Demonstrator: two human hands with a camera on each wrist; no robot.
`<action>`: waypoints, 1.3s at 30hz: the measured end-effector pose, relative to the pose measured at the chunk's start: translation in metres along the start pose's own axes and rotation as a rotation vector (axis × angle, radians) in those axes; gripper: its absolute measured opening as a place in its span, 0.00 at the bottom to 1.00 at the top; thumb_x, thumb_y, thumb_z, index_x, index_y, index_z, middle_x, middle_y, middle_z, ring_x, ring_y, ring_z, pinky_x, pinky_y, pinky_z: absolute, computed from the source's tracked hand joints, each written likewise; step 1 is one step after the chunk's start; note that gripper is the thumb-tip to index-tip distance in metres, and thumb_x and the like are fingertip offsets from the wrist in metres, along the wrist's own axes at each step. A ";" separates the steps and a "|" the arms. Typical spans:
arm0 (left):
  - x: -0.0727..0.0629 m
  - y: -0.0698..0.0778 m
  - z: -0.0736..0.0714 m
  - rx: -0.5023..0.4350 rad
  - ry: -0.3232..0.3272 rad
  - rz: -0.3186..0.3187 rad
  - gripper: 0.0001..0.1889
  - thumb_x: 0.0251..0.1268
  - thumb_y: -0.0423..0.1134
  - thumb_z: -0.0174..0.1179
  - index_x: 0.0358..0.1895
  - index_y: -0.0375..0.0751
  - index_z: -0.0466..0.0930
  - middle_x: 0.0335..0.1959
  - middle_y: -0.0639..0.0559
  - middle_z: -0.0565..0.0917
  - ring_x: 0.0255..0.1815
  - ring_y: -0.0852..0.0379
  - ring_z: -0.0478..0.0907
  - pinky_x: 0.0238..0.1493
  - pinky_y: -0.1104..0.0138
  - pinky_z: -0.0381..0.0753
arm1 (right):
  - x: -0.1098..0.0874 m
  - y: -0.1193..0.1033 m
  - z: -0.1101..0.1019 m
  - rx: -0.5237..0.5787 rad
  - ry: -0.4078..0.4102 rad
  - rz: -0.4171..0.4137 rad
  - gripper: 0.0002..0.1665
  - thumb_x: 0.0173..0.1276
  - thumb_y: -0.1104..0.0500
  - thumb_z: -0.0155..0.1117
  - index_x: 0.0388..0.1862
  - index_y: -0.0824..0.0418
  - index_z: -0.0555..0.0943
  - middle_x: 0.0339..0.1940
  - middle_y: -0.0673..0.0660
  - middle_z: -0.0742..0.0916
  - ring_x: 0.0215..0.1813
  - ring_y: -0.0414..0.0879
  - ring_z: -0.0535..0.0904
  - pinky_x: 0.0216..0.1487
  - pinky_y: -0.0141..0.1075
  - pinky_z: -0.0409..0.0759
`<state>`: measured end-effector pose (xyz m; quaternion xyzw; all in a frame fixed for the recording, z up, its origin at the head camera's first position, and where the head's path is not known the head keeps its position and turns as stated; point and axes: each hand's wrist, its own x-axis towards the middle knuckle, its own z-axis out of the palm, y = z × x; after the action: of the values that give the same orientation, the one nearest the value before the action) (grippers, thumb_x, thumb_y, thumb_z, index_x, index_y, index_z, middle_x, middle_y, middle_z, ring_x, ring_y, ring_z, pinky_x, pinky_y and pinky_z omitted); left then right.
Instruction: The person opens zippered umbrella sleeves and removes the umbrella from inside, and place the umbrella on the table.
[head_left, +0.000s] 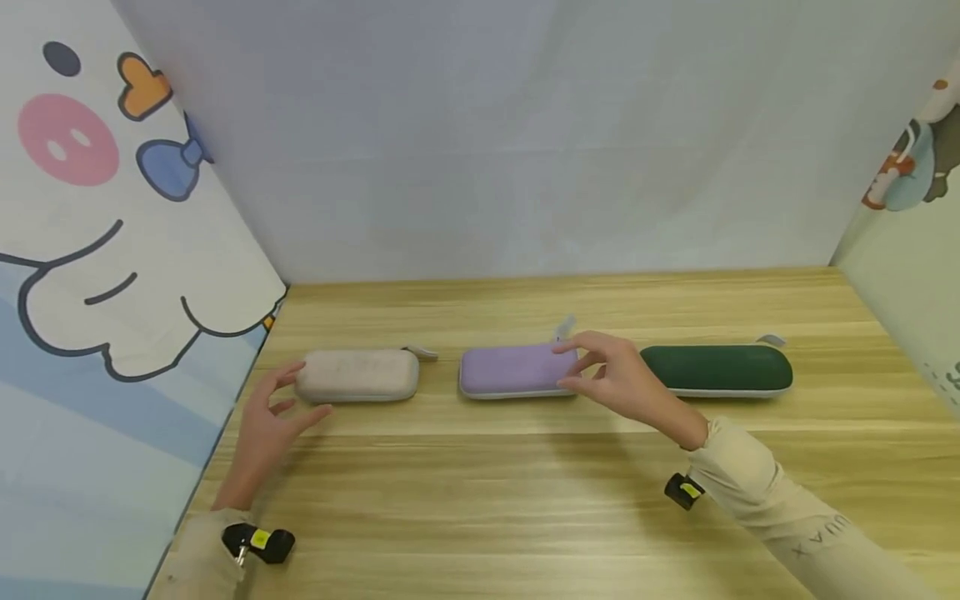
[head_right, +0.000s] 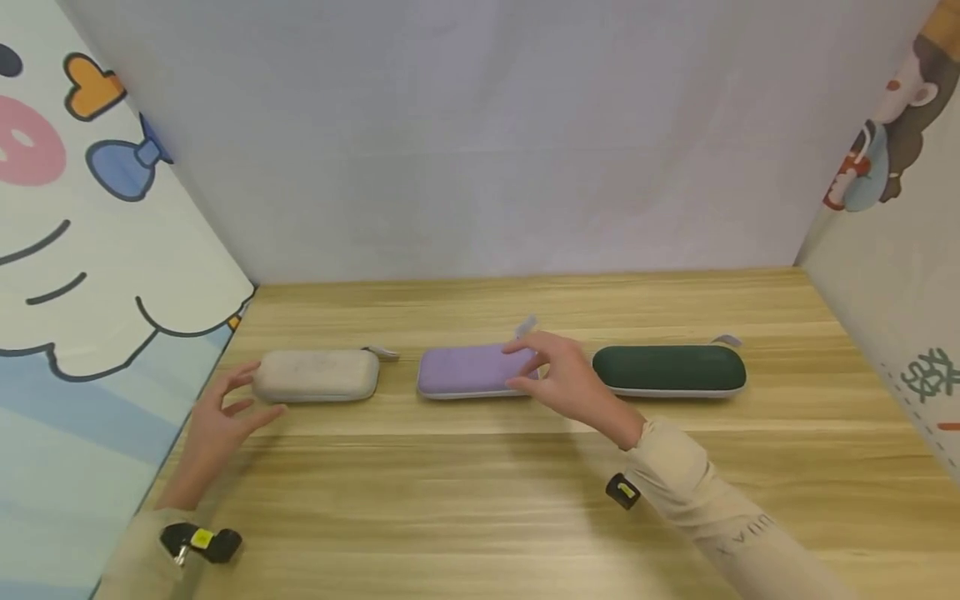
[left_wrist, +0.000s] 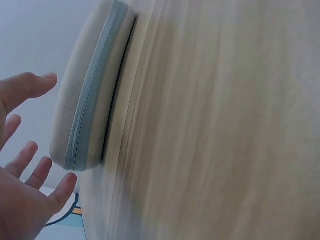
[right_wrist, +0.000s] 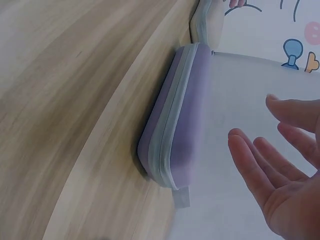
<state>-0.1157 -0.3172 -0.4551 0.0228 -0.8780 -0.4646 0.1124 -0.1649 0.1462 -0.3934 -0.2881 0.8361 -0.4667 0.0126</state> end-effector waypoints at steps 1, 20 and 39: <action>0.002 -0.001 -0.002 -0.002 -0.008 -0.003 0.39 0.51 0.40 0.72 0.68 0.45 0.64 0.66 0.48 0.65 0.63 0.48 0.63 0.55 0.51 0.70 | 0.002 -0.001 0.001 0.007 -0.005 0.002 0.22 0.57 0.63 0.71 0.52 0.58 0.81 0.52 0.55 0.83 0.39 0.45 0.84 0.33 0.37 0.81; 0.038 -0.033 -0.015 -0.231 -0.227 -0.036 0.45 0.49 0.32 0.72 0.72 0.43 0.58 0.72 0.45 0.57 0.70 0.41 0.54 0.47 0.78 0.73 | 0.044 -0.006 0.028 0.099 -0.067 -0.008 0.19 0.55 0.67 0.71 0.48 0.66 0.82 0.48 0.65 0.84 0.38 0.51 0.85 0.35 0.36 0.81; 0.052 -0.046 -0.018 -0.269 -0.310 -0.095 0.42 0.51 0.33 0.71 0.71 0.41 0.60 0.71 0.43 0.58 0.70 0.47 0.55 0.52 0.80 0.65 | 0.090 -0.002 0.074 0.121 -0.125 0.088 0.15 0.57 0.67 0.70 0.44 0.62 0.85 0.47 0.59 0.85 0.38 0.46 0.84 0.36 0.35 0.81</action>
<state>-0.1651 -0.3656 -0.4742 -0.0230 -0.8128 -0.5804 -0.0441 -0.2177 0.0439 -0.4110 -0.2785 0.8156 -0.4967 0.1026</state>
